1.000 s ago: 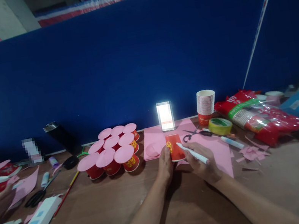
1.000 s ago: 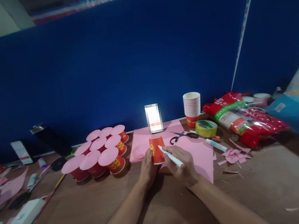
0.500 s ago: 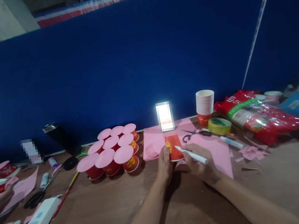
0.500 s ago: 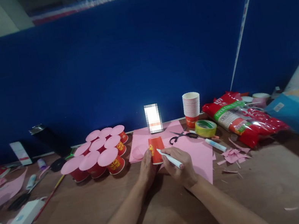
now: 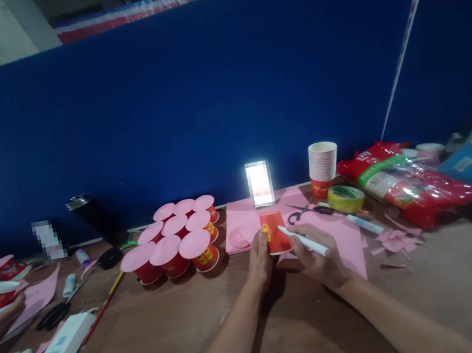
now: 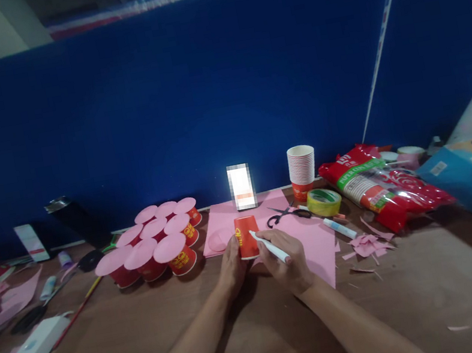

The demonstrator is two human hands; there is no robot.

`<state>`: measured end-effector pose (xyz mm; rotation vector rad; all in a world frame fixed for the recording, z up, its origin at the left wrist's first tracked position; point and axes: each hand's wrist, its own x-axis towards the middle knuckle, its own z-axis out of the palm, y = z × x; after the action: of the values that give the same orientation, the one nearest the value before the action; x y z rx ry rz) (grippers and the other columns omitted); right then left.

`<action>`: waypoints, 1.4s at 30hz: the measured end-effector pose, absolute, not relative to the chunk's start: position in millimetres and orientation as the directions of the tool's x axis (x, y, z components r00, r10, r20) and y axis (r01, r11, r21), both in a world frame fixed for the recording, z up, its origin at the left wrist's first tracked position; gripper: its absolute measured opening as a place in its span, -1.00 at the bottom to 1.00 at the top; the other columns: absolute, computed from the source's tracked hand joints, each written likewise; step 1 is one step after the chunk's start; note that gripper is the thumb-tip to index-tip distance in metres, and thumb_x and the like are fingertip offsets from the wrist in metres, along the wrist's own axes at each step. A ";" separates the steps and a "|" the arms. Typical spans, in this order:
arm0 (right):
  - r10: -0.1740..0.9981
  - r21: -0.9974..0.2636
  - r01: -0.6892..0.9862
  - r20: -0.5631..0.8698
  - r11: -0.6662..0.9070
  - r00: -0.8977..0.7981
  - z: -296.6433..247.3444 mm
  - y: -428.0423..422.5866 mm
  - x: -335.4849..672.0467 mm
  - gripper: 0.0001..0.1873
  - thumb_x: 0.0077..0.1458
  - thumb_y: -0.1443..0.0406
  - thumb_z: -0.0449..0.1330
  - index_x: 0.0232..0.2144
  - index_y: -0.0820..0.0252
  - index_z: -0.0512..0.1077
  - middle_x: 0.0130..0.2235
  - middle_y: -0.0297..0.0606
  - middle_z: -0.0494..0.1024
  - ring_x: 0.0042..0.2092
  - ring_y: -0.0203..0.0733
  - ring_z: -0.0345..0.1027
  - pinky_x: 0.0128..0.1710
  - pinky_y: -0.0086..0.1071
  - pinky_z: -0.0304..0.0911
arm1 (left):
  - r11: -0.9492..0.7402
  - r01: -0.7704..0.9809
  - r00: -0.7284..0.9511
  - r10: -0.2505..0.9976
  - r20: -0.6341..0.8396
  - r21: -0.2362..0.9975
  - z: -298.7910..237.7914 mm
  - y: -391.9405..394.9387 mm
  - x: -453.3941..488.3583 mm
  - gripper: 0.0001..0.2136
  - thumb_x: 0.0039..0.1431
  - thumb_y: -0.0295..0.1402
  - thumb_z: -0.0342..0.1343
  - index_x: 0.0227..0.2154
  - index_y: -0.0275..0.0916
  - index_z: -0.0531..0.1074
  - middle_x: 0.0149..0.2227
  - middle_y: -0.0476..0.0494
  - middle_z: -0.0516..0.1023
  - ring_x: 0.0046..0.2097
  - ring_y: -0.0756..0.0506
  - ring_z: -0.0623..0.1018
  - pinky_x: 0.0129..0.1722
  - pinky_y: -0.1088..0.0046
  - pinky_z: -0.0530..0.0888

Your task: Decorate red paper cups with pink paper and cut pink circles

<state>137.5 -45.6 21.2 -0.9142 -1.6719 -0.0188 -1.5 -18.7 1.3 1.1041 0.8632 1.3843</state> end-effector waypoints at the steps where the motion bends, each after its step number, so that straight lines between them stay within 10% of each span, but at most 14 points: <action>1: 0.551 -0.442 0.568 0.834 0.694 -0.024 21.4 -45.6 137.5 -0.85 0.16 0.37 0.07 -0.23 0.19 0.41 -0.34 -0.20 0.55 -0.31 -0.17 0.47 -0.30 -0.30 0.41 | -0.122 -0.304 0.051 0.988 0.144 0.945 0.3 -18.2 -1.5 -0.53 0.10 0.06 0.01 -0.26 -0.30 0.45 -0.29 -0.18 0.53 -0.28 -0.10 0.47 -0.22 0.38 0.40; 42: 0.575 -0.447 0.544 0.814 0.710 -0.082 22.2 -48.0 134.7 -0.87 0.17 0.38 0.07 -0.25 0.18 0.40 -0.35 -0.22 0.53 -0.31 -0.19 0.43 -0.29 -0.32 0.37 | -0.079 -0.365 0.061 0.992 0.109 0.928 1.9 -19.2 -0.5 -0.59 0.08 0.00 0.08 -0.24 -0.28 0.44 -0.33 -0.10 0.50 -0.34 -0.04 0.44 -0.31 0.49 0.37</action>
<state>134.7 -48.0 22.2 -0.8962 -1.7329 0.0323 -0.5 -19.2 1.9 1.0350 0.8285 1.3715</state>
